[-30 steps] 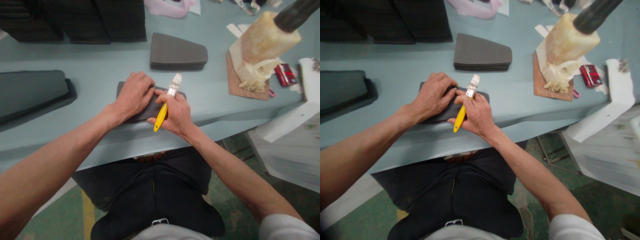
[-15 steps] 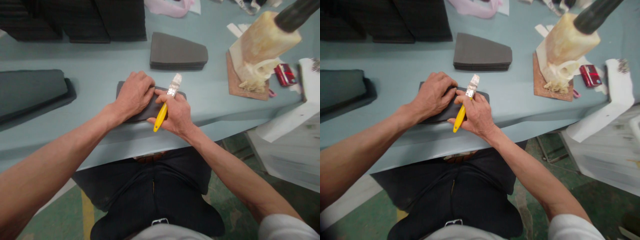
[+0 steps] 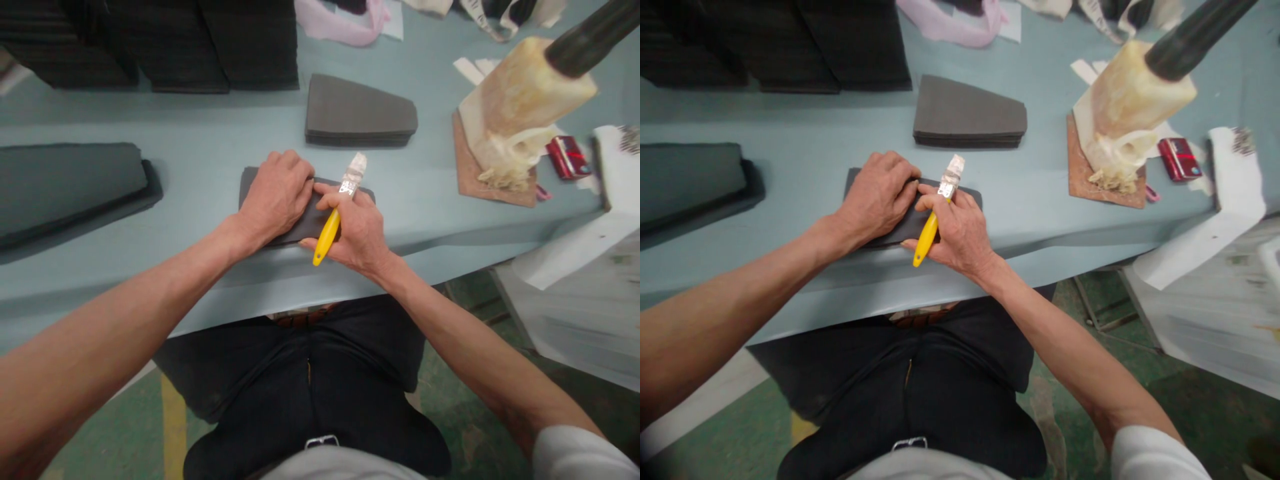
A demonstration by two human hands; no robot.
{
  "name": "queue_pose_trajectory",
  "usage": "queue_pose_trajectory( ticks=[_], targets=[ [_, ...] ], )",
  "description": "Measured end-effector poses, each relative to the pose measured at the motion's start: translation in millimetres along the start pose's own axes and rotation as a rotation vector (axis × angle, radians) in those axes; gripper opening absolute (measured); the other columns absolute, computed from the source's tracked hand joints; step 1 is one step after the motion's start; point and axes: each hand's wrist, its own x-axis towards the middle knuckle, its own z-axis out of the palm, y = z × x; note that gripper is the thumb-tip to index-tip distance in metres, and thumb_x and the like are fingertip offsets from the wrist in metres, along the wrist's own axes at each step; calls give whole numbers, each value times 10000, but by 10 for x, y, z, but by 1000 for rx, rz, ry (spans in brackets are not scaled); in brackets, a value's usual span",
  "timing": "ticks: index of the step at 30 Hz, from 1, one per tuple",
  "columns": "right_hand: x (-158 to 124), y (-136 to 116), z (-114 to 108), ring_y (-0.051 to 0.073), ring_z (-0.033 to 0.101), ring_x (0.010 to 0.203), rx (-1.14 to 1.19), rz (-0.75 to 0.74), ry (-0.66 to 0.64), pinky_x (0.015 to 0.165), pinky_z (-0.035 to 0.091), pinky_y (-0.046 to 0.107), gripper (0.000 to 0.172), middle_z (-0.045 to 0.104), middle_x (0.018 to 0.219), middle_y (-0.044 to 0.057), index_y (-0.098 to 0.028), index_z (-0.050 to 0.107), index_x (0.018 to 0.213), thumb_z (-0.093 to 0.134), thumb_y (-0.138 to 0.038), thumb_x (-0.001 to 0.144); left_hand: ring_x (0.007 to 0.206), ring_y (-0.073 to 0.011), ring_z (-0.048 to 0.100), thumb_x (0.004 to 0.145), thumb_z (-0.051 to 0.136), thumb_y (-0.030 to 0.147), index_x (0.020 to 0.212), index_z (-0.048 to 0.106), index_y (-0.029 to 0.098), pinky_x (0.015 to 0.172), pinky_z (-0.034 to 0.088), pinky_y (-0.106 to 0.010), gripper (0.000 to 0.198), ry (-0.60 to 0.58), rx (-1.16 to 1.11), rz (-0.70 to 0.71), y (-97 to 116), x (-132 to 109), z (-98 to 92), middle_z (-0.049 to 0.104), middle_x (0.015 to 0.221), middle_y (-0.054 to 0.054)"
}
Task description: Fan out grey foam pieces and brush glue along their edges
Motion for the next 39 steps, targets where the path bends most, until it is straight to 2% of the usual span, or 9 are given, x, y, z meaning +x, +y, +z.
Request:
queue_pose_trajectory(
  ticks=[8, 13, 18, 21, 24, 28, 31, 34, 39],
  targets=[
    [102, -67, -97, 352, 717, 1227, -18, 88, -52, 1066, 555, 522, 333, 772, 1423, 121, -247, 621, 1226, 729, -410, 957, 1206, -382, 673, 1109, 335, 316, 1107, 695, 193, 1075, 509, -587, 380, 67, 37, 47, -50, 7, 84, 742, 1165, -182],
    [128, -116, -71, 361, 702, 1207, -60, 93, -52, 1049, 554, 532, 296, 752, 1465, 108, -252, 634, 1210, 719, -391, 963, 1168, -356, 684, 1112, 332, 338, 1068, 702, 207, 1055, 526, -554, 394, 114, 31, 41, -58, -11, 124, 750, 1137, -165],
    [90, -127, -35, 345, 692, 1210, -59, 80, -24, 1040, 558, 515, 254, 733, 1517, 92, -253, 639, 1212, 674, -395, 1003, 1178, -341, 675, 1098, 332, 324, 1150, 697, 216, 1081, 519, -548, 385, 43, -8, 33, -73, 1, 39, 741, 1180, -168],
    [83, -124, -27, 349, 698, 1199, -58, 86, -28, 1039, 561, 519, 256, 740, 1508, 87, -260, 645, 1207, 680, -406, 999, 1195, -294, 662, 1070, 418, 307, 1262, 672, 209, 1099, 525, -492, 333, 13, -33, -12, -153, 69, -201, 727, 1247, -148],
    [79, -124, -16, 352, 707, 1183, -51, 94, -9, 1037, 566, 525, 272, 751, 1492, 87, -266, 642, 1195, 716, -404, 973, 1247, -269, 644, 1054, 487, 299, 1326, 641, 170, 1159, 511, -484, 338, 90, 2, -73, -194, 115, -607, 711, 1357, -142],
    [65, -135, 1, 358, 706, 1198, -35, 100, 6, 1034, 566, 532, 288, 756, 1479, 93, -266, 627, 1190, 739, -384, 953, 1279, -255, 672, 1063, 449, 275, 1283, 697, 108, 1178, 483, -443, 372, 154, 70, -162, -41, 5, -1132, 744, 1311, -93],
    [59, -147, 1, 362, 698, 1193, -49, 105, 8, 1032, 559, 541, 278, 754, 1478, 92, -268, 627, 1190, 734, -372, 955, 1262, -250, 688, 1057, 444, 274, 1283, 722, 91, 1149, 476, -423, 402, 176, 49, -139, 105, -147, -1282, 752, 1296, -71],
    [67, -158, -13, 356, 689, 1192, -59, 110, -15, 1033, 552, 527, 274, 743, 1495, 92, -256, 633, 1202, 723, -359, 965, 1193, -229, 702, 1069, 475, 308, 1240, 734, 105, 1114, 503, -437, 371, 172, -22, -49, 138, -228, -1171, 758, 1232, -58],
    [85, -180, -43, 340, 687, 1206, -46, 109, -15, 1033, 545, 485, 273, 750, 1491, 95, -232, 652, 1190, 746, -331, 953, 948, -191, 684, 1043, 565, 246, 1126, 730, 128, 956, 558, -381, 219, 98, -124, -24, 72, -224, -641, 746, 1054, -68]
  ],
)
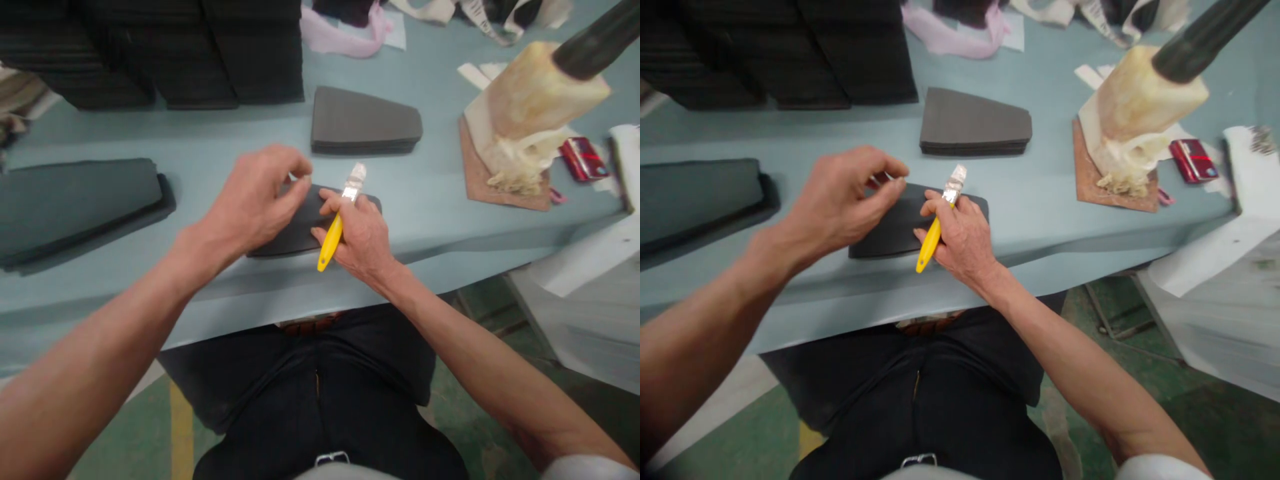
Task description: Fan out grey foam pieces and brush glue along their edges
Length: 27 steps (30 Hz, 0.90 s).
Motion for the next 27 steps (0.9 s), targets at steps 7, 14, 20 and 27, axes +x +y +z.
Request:
queue_pose_trajectory(
  ticks=[7, 14, 20, 27],
  targets=[
    [-23, -16, 40, 329, 685, 1150, 40, -47, 47, 999, 557, 474, 218, 758, 1481, 107, -242, 651, 1165, 740, -299, 975, 1111, -295, 667, 1103, 434, 232, 1118, 710, 152, 1015, 537, -480, 288, 21, 97, 145, -83, -151, 491, 737, 1172, -146],
    [-12, -21, 59, 349, 663, 1226, 83, -34, 23, 1035, 543, 503, 258, 730, 1520, 127, -235, 651, 1189, 771, -291, 967, 1125, -297, 655, 1100, 462, 211, 1145, 710, 155, 1006, 530, -474, 259, 61, 114, 118, -111, -105, 581, 737, 1218, -138],
    [18, -24, 36, 342, 655, 1215, 86, -39, -13, 1029, 544, 505, 299, 710, 1549, 123, -230, 655, 1232, 785, -348, 989, 1056, -315, 658, 1098, 491, 284, 1058, 729, 196, 947, 527, -474, 257, 155, 213, 110, -62, -73, 596, 736, 1125, -136],
    [14, -41, 66, 331, 658, 1221, 109, -4, -19, 1054, 542, 515, 286, 701, 1559, 118, -244, 658, 1255, 762, -332, 1003, 937, -266, 680, 1110, 498, 324, 1103, 678, 211, 839, 543, -393, 212, 92, 103, 34, -102, -102, 613, 706, 981, -76]
  ],
)
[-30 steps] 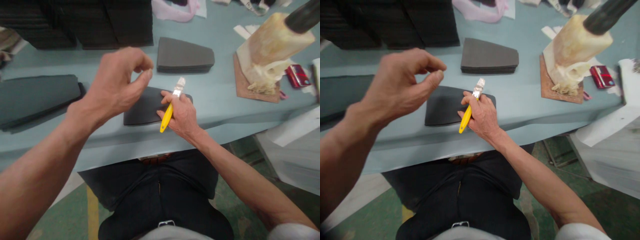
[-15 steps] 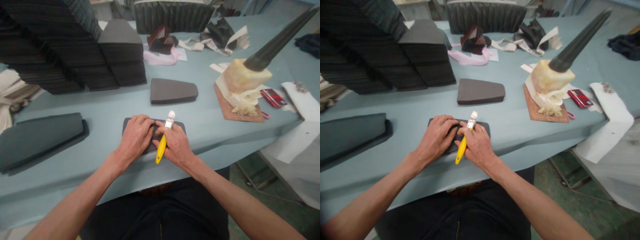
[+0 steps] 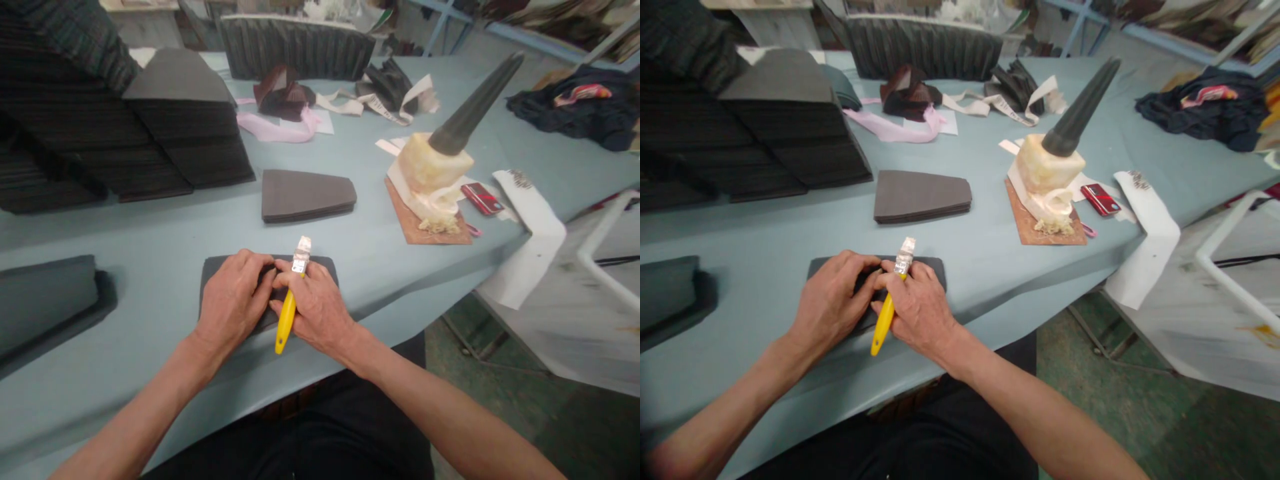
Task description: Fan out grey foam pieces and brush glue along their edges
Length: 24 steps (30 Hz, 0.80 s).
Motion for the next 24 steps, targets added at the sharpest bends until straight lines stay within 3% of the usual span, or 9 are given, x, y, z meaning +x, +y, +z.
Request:
queue_pose_trajectory(
  ticks=[24],
  targets=[
    [16, 10, 27, 325, 664, 1263, -20, 8, -24, 1079, 541, 521, 283, 703, 1549, 144, -245, 669, 1255, 746, -272, 984, 967, -272, 675, 1110, 468, 352, 1041, 687, 225, 873, 519, -395, 262, 6, -40, -49, -8, -4, 45, 710, 1001, -80]
  ],
)
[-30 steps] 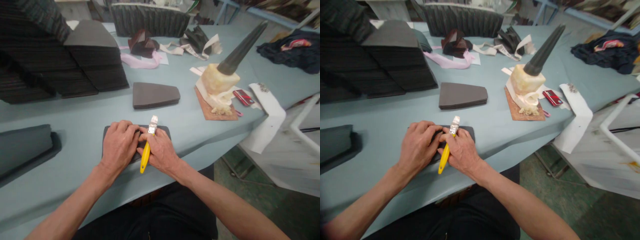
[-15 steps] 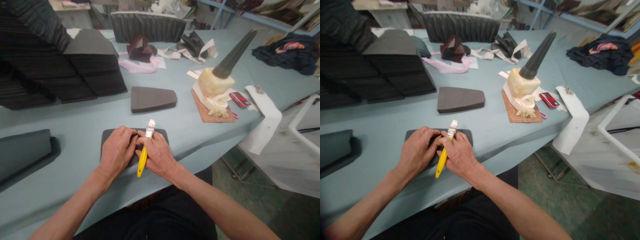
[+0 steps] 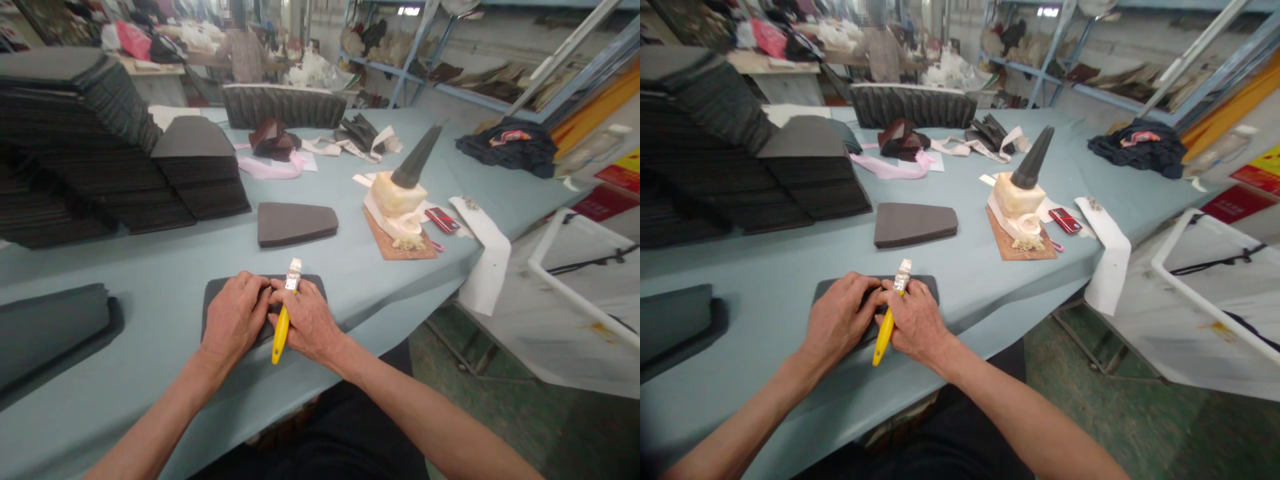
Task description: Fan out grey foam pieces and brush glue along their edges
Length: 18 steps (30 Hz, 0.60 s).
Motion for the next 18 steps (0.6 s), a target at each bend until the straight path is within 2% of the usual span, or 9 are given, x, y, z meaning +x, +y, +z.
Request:
queue_pose_trajectory(
  ticks=[6, 18],
  targets=[
    [6, 27, 55, 326, 656, 1326, 33, 0, 21, 1117, 531, 529, 323, 715, 1528, 153, -242, 672, 1251, 786, -253, 949, 972, -260, 681, 1107, 465, 341, 1025, 684, 225, 888, 525, -383, 261, 4, -8, 9, -16, -3, 13, 716, 1011, -73],
    [5, -4, 77, 325, 688, 1244, -1, -49, 118, 1045, 577, 496, 337, 752, 1474, 124, -238, 647, 1223, 804, -238, 925, 957, -251, 700, 1109, 454, 324, 1018, 680, 234, 875, 546, -385, 259, -6, -16, 4, -60, 0, 33, 712, 995, -58]
  ],
)
